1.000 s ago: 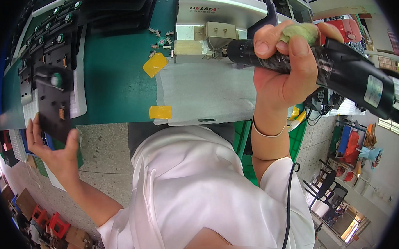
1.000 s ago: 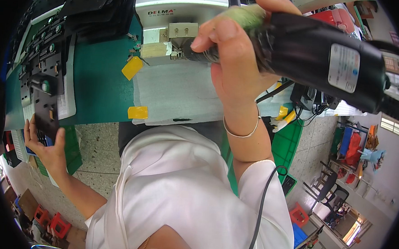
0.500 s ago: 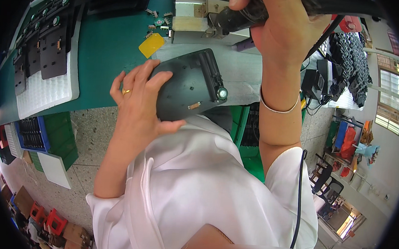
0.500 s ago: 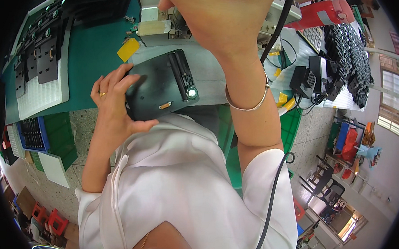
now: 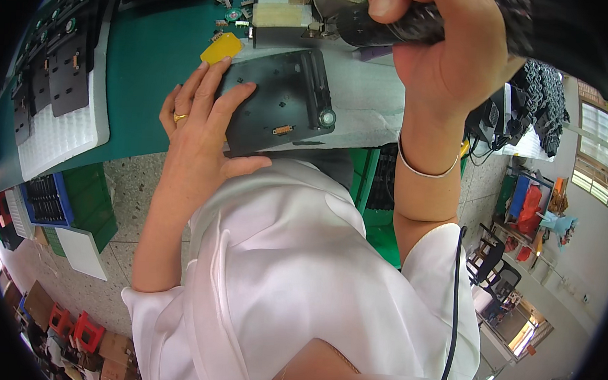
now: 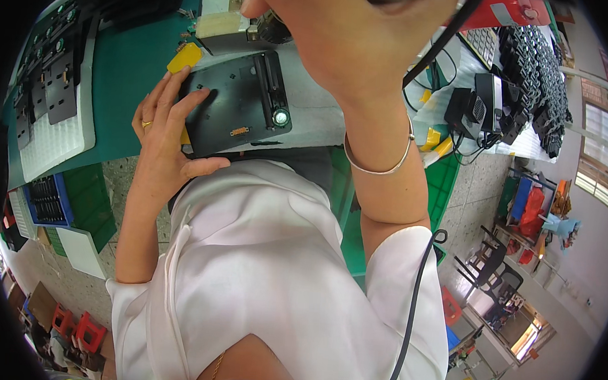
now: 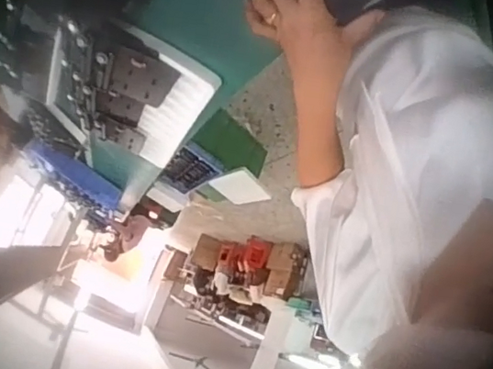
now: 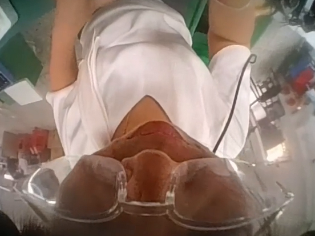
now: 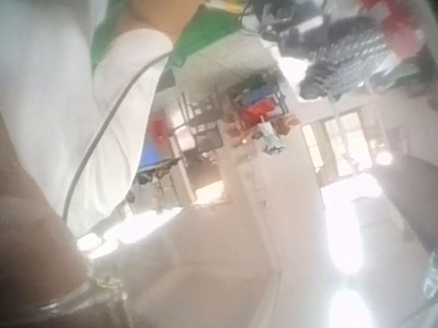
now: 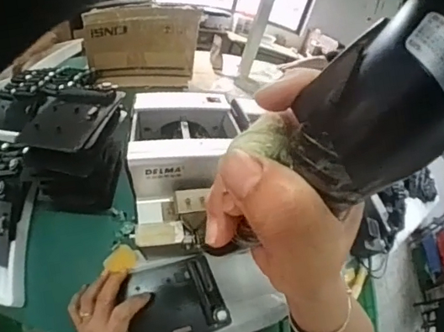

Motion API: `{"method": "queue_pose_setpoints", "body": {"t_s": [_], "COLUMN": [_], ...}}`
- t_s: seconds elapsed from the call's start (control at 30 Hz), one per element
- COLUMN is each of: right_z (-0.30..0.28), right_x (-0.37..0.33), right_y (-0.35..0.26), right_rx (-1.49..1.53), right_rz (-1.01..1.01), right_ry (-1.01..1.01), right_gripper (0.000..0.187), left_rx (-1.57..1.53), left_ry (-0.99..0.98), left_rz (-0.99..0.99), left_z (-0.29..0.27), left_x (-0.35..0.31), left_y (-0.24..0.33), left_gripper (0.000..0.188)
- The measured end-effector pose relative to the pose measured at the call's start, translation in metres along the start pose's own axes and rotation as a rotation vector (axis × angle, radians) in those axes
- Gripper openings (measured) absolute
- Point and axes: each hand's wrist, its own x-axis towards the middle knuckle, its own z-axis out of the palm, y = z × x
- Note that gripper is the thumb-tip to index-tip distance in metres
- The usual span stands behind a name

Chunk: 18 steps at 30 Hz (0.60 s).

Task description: The person fastens screws into black plastic housings using an electric screwdriver at a factory workbench.

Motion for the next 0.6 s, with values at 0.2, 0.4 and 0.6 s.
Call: {"method": "queue_pose_setpoints", "body": {"t_s": [0.2, 0.4, 0.6], "right_z": [-0.053, -0.057, -0.065], "right_x": [-0.021, -0.057, -0.06], "right_y": [-0.017, -0.014, -0.008], "right_rx": [-0.063, -0.142, -0.141], "right_rz": [0.046, 0.097, 0.097], "right_ry": [-0.337, -0.233, -0.243], "right_gripper": [0.039, 0.041, 0.042], "left_rx": [-0.063, -0.032, 0.09], "left_ry": [0.182, 0.259, 0.363], "left_rz": [0.191, 0.334, 0.324], "left_z": [0.012, 0.04, 0.056], "left_x": [0.001, 0.01, 0.016], "left_y": [0.014, 0.031, 0.033], "left_gripper": [0.046, 0.043, 0.036]}}
